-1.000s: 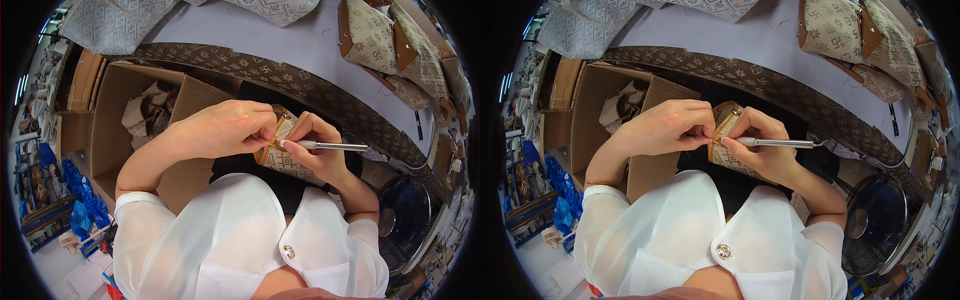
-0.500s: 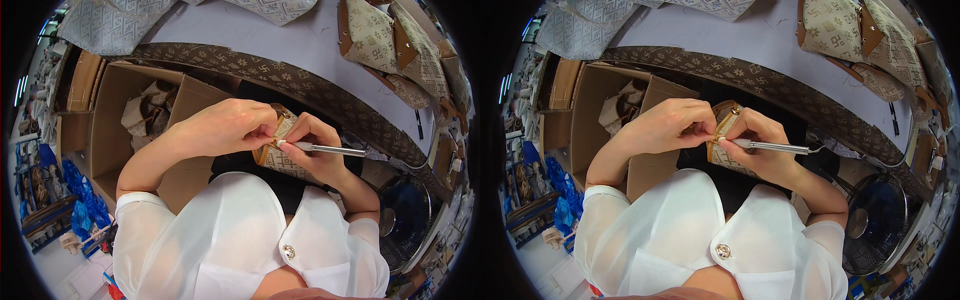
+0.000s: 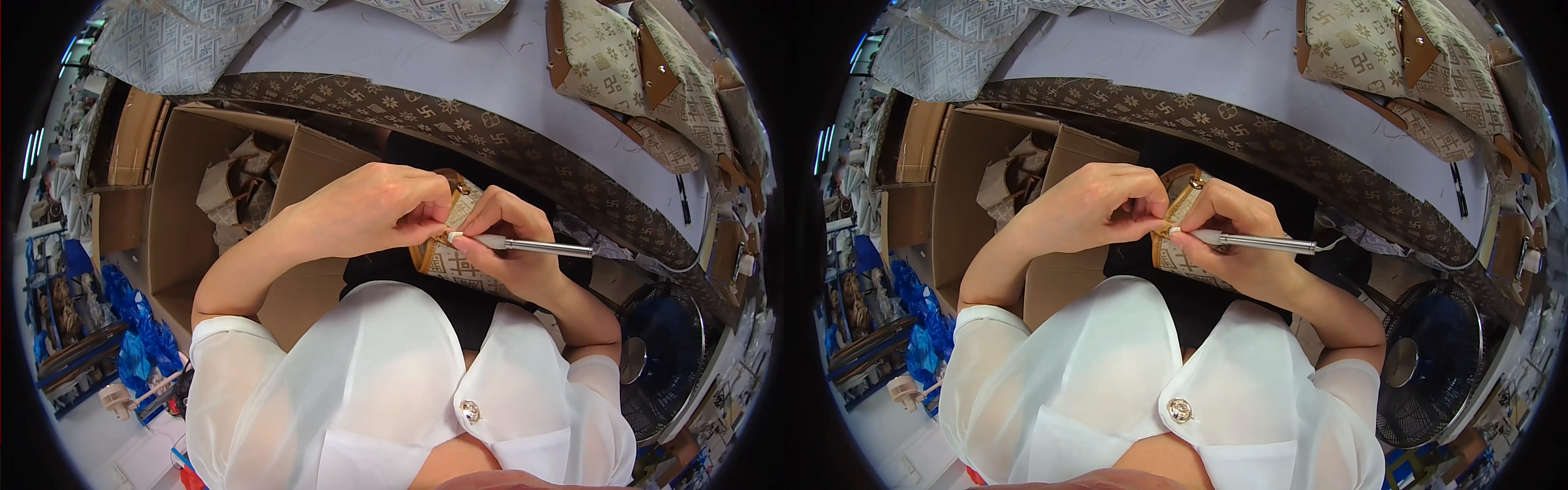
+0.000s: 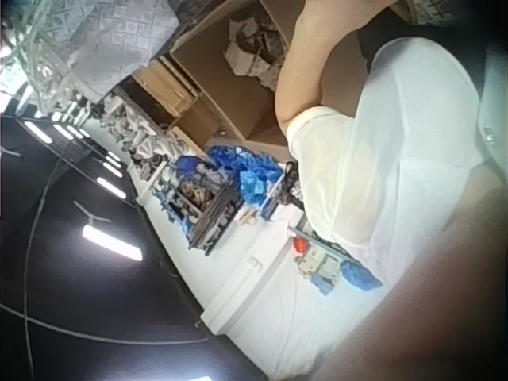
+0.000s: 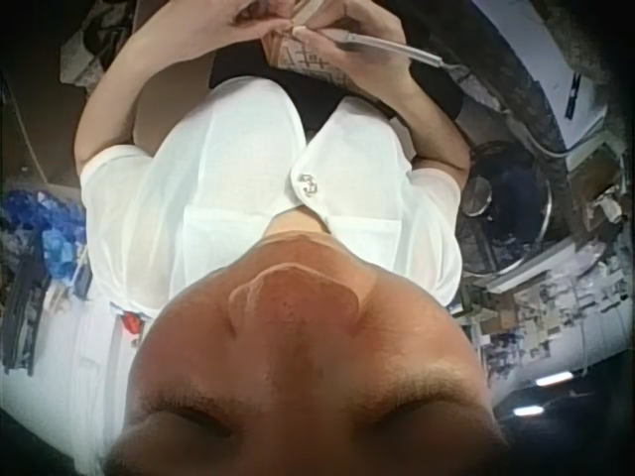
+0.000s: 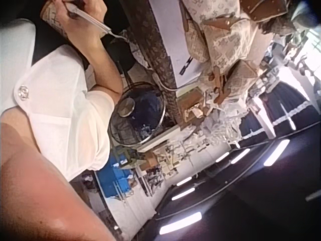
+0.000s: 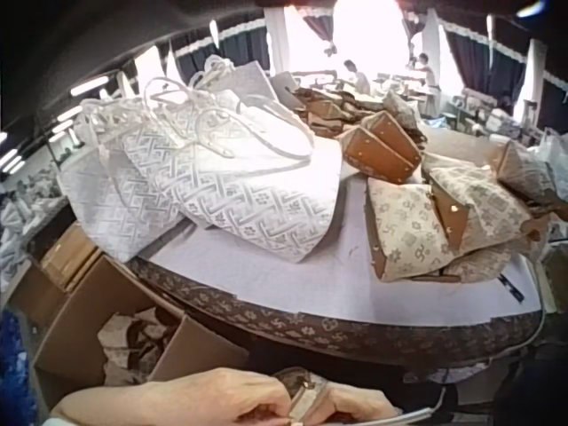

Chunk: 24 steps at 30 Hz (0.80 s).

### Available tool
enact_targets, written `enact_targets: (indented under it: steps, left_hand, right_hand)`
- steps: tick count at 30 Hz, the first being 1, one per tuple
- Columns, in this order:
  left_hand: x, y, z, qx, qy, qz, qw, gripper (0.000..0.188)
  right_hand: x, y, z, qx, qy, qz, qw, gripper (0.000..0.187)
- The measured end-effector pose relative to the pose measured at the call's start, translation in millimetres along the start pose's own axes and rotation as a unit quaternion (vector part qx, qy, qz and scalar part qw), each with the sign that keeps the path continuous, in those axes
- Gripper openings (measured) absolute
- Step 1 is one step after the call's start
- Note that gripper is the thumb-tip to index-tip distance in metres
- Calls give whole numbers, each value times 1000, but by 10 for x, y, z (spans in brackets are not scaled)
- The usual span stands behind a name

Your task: Inspecting and detailing handbags at a quality control workstation.

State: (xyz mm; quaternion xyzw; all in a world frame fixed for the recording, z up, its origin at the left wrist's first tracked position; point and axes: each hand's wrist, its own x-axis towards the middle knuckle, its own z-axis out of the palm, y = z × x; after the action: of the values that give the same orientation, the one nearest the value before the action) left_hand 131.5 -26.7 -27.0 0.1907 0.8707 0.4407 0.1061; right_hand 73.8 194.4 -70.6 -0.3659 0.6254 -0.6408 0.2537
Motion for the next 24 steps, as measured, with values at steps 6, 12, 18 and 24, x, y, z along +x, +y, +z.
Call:
enact_targets:
  steps: [6,12,18,24]
  left_hand:
    - [3,18,10,-12,24,-21,999,16]
    - [11,0,60,-15,40,-30,999,15]
    - [10,-15,70,-28,42,-42,998,12]
    - [35,58,-44,-44,36,-100,993,17]
  right_hand:
    - [-49,59,-11,31,33,20,999,14]
    - [-70,77,-20,-1,29,20,999,13]
    - [-57,100,-19,-10,24,7,1000,13]
    - [-27,66,-4,38,44,18,998,13]
